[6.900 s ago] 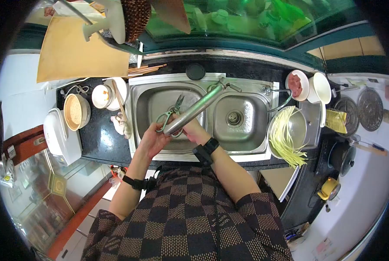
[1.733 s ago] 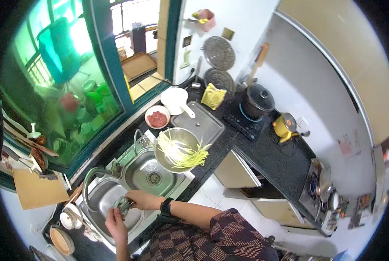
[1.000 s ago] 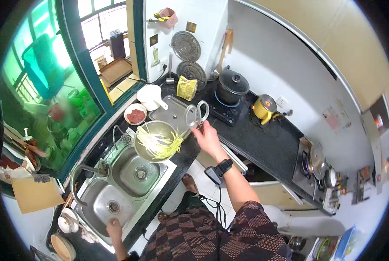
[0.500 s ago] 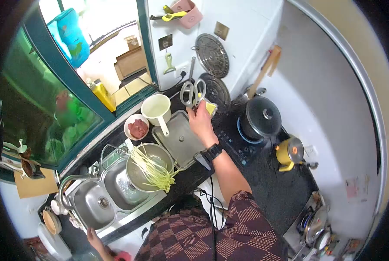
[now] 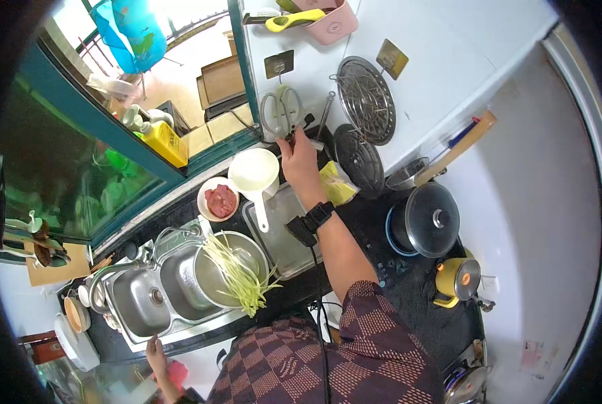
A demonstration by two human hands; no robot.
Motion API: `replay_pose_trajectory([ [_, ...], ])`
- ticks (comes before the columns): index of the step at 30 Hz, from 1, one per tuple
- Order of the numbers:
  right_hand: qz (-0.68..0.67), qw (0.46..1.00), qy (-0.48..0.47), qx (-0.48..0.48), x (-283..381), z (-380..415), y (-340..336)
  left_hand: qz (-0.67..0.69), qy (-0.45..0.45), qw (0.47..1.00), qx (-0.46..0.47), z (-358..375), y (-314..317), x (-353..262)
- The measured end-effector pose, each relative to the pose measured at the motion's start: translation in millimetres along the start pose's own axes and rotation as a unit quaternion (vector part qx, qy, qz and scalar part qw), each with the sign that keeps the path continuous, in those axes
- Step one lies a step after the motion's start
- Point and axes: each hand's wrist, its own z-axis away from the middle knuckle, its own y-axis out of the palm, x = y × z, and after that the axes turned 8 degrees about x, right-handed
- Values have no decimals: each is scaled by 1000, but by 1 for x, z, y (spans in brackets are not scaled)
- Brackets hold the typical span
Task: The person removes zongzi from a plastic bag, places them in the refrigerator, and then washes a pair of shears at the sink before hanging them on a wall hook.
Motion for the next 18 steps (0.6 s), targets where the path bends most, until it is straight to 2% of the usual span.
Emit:
replay_pose_trajectory([
  [2, -5, 1000, 9, 14, -5, -9, 6, -15, -18, 1000, -10, 10, 2, -15],
  [4, 7, 1000, -22, -15, -14, -19, 13, -41, -48, 998, -27, 18, 4, -24],
  [5, 8, 1000, -25, -13, -18, -22, 15, -36, -25, 998, -36, 13, 1, 1],
  [8, 10, 1000, -4, -2, -28, -29, 23, -35, -31, 998, -42, 9, 0, 17],
  [11, -21, 999, 31, 12, -29, -31, 26, -12, -41, 998, -47, 11, 8, -1],
  [15, -35, 999, 33, 0, -33, -32, 29, 25, -17, 999, -30, -10, 10, 20],
  [18, 3, 1000, 21, -4, -42, -35, 31, 51, -10, 998, -35, -23, 11, 24],
])
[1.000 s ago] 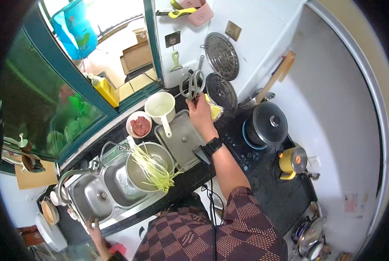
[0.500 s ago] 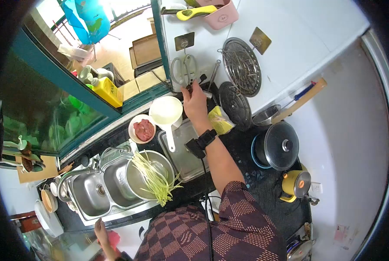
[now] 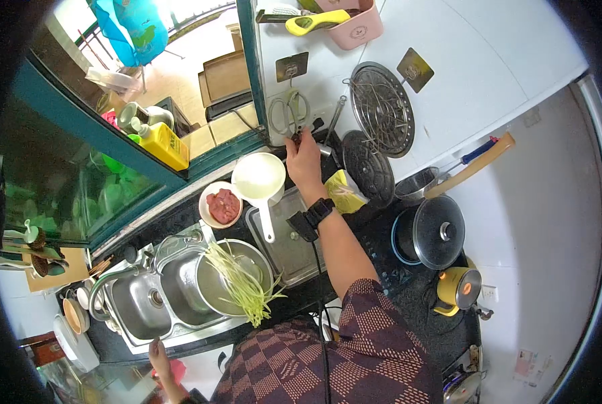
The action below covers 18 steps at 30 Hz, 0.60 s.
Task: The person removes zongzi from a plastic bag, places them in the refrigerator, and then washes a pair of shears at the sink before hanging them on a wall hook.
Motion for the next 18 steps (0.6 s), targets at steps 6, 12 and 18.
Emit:
replay_pose_trajectory([
  [6, 4, 999, 49, -6, -3, 18, -2, -35, 38, 999, 8, -24, 3, -7],
  [12, -55, 997, 57, 8, 14, 90, -30, 137, -10, 990, -27, -66, -7, 4],
  [18, -174, 970, 131, 106, 72, 202, -81, 9, 70, 996, 61, -143, -5, 33],
])
